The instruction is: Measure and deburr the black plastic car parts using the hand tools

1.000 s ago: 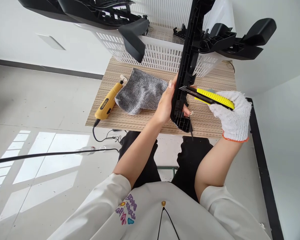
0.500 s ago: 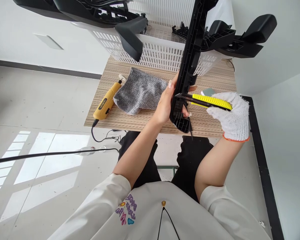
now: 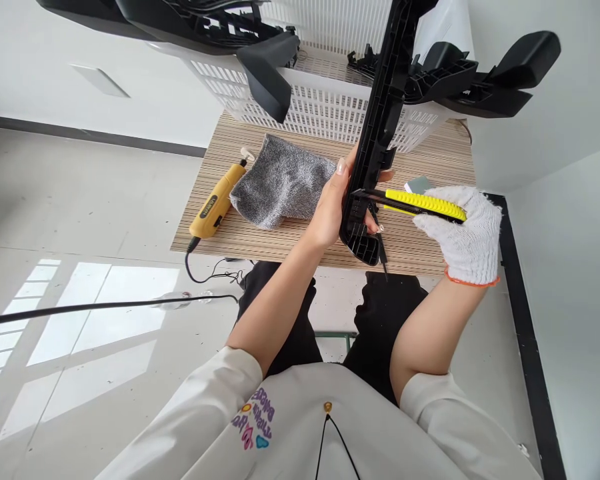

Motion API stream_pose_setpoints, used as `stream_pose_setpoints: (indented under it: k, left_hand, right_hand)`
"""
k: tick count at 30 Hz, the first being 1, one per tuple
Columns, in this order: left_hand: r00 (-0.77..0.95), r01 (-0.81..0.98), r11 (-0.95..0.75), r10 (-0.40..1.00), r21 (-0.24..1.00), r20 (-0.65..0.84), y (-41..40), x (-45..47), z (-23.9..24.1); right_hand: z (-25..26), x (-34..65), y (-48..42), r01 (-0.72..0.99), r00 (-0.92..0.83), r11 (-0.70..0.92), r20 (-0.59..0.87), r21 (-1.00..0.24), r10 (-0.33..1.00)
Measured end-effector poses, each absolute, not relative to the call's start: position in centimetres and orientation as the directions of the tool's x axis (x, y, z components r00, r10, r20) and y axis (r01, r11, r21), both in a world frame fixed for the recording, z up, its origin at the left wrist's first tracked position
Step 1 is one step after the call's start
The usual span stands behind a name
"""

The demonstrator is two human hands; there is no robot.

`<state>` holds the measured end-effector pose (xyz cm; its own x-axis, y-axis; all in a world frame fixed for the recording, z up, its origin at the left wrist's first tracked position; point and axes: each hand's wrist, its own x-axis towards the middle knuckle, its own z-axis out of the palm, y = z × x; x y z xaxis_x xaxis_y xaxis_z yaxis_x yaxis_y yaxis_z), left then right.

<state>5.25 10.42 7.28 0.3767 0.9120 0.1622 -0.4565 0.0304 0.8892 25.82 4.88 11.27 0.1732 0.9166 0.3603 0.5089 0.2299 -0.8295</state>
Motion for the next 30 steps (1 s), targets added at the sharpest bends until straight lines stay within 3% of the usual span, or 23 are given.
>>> stream_pose_setpoints:
  k: [14, 20, 25, 30]
  left_hand:
    - [0.410, -0.479, 0.058, 0.897, 0.876, 0.165, 10.4, 5.1, 7.4]
    - [0.380, -0.460, -0.022, 0.899, 0.888, 0.219, 10.7, 4.6, 7.0]
    - [0.436, -0.438, -0.032, 0.866, 0.898, 0.244, 10.9, 4.2, 6.3]
    - [0.431, -0.464, 0.056, 0.886, 0.884, 0.171, 10.6, 4.5, 7.1]
  right_hand:
    - [11.0, 25.8, 5.1, 0.456, 0.182, 0.177, 0.286, -0.872, 0.941]
    - [10.9, 26.9, 5.0, 0.212, 0.306, 0.295, 0.350, -0.932, 0.886]
    - [11.0, 27.4, 4.9, 0.153, 0.379, 0.345, 0.377, -0.926, 0.845]
    - [10.9, 27.6, 5.0, 0.175, 0.356, 0.334, 0.376, -0.926, 0.855]
